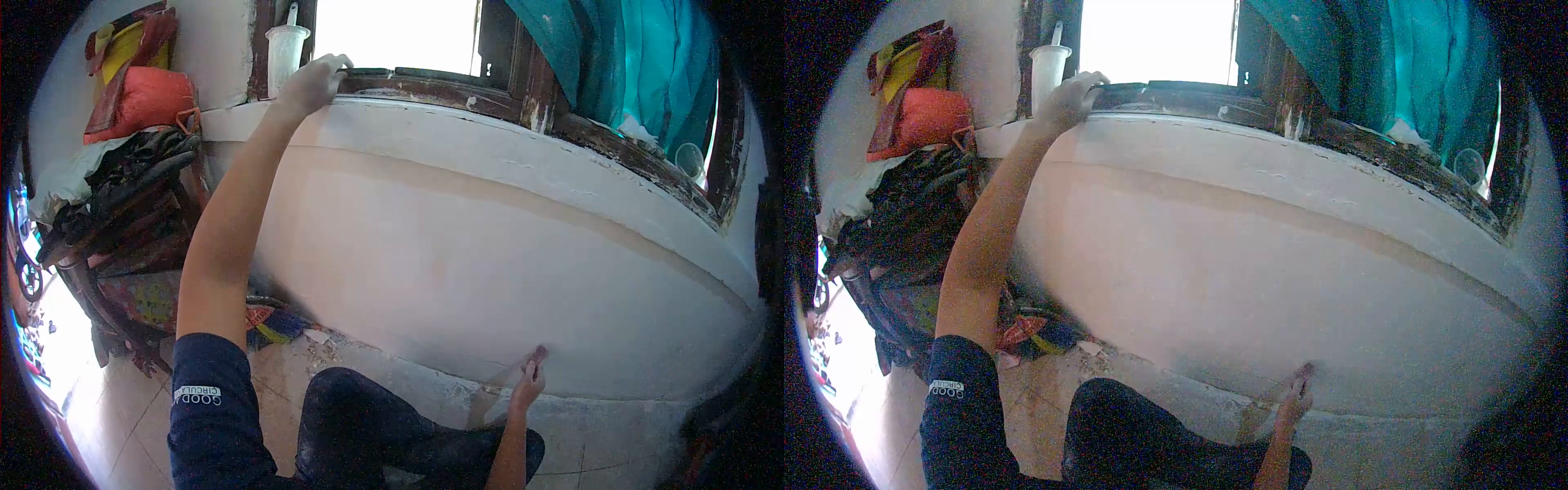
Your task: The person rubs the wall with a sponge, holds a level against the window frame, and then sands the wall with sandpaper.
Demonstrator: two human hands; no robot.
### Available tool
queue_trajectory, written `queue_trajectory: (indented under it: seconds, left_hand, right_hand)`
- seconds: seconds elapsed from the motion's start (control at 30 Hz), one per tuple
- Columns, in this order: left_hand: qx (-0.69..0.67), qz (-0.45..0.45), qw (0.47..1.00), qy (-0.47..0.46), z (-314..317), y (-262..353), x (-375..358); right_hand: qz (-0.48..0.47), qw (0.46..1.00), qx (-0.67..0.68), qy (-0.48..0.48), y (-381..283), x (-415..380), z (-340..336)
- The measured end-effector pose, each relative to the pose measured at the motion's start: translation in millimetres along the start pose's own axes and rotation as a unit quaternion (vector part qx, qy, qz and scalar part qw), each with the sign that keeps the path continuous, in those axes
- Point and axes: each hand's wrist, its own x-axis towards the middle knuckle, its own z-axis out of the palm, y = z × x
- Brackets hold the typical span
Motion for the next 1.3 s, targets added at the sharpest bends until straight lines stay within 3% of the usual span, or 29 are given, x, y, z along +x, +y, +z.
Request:
queue_trajectory:
  seconds: [0.03,0.1,0.13,0.2,0.33,0.4,0.6,0.73,0.8,0.83,0.9,0.97,1.03,1.1,1.17,1.23,1.27,1.3]
  left_hand:
    - [-0.001,-0.001,1.000,0.001,2.3,-2.5,0.4]
    - [-0.001,-0.012,1.000,0.022,7.5,-7.9,1.6]
    - [-0.002,-0.013,1.000,0.022,8.9,-10.5,1.3]
    - [-0.012,-0.006,0.999,0.031,10.2,-14.5,2.5]
    - [-0.032,-0.024,0.999,0.028,13.4,-22.2,1.0]
    - [-0.010,-0.038,0.998,0.054,17.4,-28.6,-0.6]
    - [-0.043,-0.034,0.997,0.057,13.9,-28.9,-5.1]
    - [-0.057,-0.053,0.996,0.042,13.1,-28.8,-6.4]
    - [0.011,0.008,0.991,0.135,17.0,-27.3,-10.8]
    - [-0.021,-0.026,0.987,0.155,12.9,-10.8,-15.4]
    - [0.000,0.040,0.966,0.257,3.3,48.8,-33.7]
    - [-0.032,0.030,0.958,0.285,3.5,130.3,-78.9]
    - [-0.072,0.024,0.982,0.174,43.5,189.9,-163.9]
    - [-0.213,0.067,0.975,0.002,82.7,251.9,-251.0]
    - [-0.359,0.102,0.906,-0.198,127.3,305.3,-318.7]
    - [-0.441,-0.009,0.758,-0.481,157.5,344.2,-349.5]
    - [-0.450,-0.005,0.747,-0.490,176.9,359.1,-366.7]
    - [-0.420,0.022,0.698,-0.579,200.6,371.6,-383.4]
  right_hand:
    - [-0.001,1.000,-0.001,0.000,-13.4,-0.8,2.2]
    - [-0.159,0.971,-0.163,0.070,-45.3,-1.9,5.9]
    - [-0.160,0.971,-0.164,0.069,-67.5,-0.6,7.7]
    - [-0.273,0.915,-0.281,0.092,-111.6,5.9,14.4]
    - [-0.266,0.926,-0.246,0.106,-153.5,31.3,28.7]
    - [-0.385,0.876,-0.261,0.129,-173.0,51.3,31.2]
    - [-0.486,0.815,-0.297,0.109,-216.5,91.5,50.0]
    - [-0.468,0.818,-0.286,0.172,-220.1,107.6,68.5]
    - [-0.479,0.810,-0.299,0.160,-215.4,121.9,65.1]
    - [-0.474,0.809,-0.304,0.167,-216.2,124.4,69.1]
    - [-0.507,0.808,-0.271,0.128,-218.2,115.6,86.0]
    - [-0.475,0.850,-0.203,0.106,-209.6,85.1,111.7]
    - [-0.474,0.834,-0.280,-0.016,-169.1,58.4,109.7]
    - [-0.455,0.841,-0.293,-0.024,-123.3,51.6,91.4]
    - [-0.434,0.867,-0.247,0.009,-100.7,62.6,73.0]
    - [-0.444,0.846,-0.281,0.086,-124.5,83.9,54.4]
    - [-0.434,0.847,-0.295,0.086,-136.1,91.0,49.7]
    - [-0.414,0.860,-0.262,0.145,-147.9,99.2,50.0]
